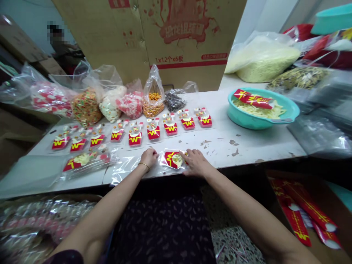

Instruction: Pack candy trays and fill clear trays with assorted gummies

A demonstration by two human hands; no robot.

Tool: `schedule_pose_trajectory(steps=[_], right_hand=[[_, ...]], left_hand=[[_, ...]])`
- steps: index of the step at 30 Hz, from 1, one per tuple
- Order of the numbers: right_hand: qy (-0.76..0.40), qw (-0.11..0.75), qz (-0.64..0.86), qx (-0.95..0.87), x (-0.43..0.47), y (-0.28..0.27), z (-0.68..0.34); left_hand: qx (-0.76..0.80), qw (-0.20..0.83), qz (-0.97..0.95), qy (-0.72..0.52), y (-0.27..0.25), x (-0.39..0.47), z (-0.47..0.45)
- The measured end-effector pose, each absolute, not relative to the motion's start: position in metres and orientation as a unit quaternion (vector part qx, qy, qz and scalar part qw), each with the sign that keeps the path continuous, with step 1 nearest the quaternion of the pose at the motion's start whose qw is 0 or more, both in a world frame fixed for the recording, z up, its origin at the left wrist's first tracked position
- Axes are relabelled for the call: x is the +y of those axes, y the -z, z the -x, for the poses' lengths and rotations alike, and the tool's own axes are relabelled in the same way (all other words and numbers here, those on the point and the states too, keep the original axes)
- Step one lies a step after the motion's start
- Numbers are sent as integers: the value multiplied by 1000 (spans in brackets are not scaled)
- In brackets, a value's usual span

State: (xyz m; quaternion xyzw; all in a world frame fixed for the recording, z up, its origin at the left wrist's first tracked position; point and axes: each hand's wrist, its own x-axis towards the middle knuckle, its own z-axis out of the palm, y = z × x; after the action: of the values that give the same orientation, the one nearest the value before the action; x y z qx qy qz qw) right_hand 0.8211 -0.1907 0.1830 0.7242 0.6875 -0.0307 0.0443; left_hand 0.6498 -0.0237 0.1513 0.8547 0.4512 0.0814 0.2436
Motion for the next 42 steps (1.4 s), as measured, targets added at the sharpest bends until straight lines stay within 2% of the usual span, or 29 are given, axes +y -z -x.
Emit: schedule_pose_trajectory(steps=[9, 16, 20, 23, 28, 32, 35, 37, 39, 42], right_hand=[[52, 14, -691, 721, -194, -182, -804], [65, 42, -675, 733, -183, -183, -813], [80, 40, -664, 743, -176, -183, -819], [91, 44, -660, 744, -173, -185, -821], [111, 25, -639, 760, -164, -190, -813], [144, -36, -626, 766, -158, -185, -804], [160, -151, -668, 711, -168, -180, -817], [173, -245, -743, 599, -179, -179, -830], [233, -300, -808, 450, -187, -177, -839], [339, -371, -809, 306, -187, -171, -829]], left_hand=[[525, 285, -778, -195, -144, -27, -651], [376, 312, -863, -130, -154, -18, -635], [243, 345, -906, -26, -166, -8, -627], [186, 321, -928, 23, -175, -2, -631], [132, 301, -944, 3, -178, -18, -652], [65, 380, -918, -92, -170, -41, -665], [69, 409, -903, -111, -165, -40, -665], [76, 404, -904, -113, -162, -34, -662], [79, 395, -908, -116, -161, -30, -662], [90, 378, -914, -116, -161, -36, -672]])
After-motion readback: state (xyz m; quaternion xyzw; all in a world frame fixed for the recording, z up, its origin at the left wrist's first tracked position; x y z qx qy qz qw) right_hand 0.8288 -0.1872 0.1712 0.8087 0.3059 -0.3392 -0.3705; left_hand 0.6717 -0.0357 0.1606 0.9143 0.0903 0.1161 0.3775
